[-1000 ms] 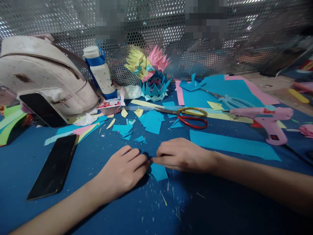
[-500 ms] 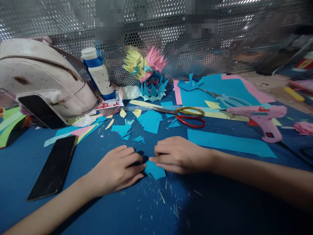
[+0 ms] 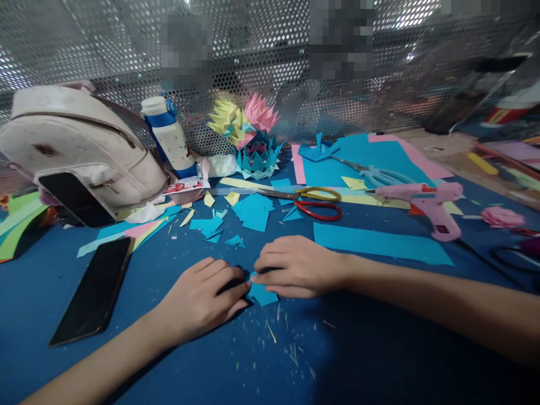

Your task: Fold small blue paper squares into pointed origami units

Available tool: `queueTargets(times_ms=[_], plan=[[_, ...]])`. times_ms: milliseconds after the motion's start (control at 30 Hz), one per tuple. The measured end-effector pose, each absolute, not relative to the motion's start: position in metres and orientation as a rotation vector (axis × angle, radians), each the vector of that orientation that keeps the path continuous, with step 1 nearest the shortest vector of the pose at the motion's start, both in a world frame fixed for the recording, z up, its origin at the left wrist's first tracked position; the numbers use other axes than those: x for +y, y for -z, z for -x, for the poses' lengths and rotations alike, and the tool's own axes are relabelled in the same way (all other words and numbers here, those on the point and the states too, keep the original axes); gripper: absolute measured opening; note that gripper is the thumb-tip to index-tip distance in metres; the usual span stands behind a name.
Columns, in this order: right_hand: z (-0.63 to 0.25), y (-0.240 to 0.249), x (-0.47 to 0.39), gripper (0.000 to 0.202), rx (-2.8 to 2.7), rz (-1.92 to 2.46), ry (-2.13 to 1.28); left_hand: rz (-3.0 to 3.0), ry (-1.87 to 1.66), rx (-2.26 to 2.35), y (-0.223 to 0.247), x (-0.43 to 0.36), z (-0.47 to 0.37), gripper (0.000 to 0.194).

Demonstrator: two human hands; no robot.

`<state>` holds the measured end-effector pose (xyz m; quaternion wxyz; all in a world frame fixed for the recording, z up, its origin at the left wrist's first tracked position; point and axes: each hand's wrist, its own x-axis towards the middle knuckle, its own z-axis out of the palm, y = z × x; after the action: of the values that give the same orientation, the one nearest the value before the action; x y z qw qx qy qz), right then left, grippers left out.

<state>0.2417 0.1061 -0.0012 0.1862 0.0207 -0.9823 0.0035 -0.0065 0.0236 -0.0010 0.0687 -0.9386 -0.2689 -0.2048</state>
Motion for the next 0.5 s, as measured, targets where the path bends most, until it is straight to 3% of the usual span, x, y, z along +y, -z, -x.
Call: queueTargets(times_ms=[500], plan=[[-0.242, 0.0, 0.105, 0.026, -2.755, -0.034, -0.043, 2.745, 0.702, -0.914, -0.001, 0.008, -0.009, 0.021]])
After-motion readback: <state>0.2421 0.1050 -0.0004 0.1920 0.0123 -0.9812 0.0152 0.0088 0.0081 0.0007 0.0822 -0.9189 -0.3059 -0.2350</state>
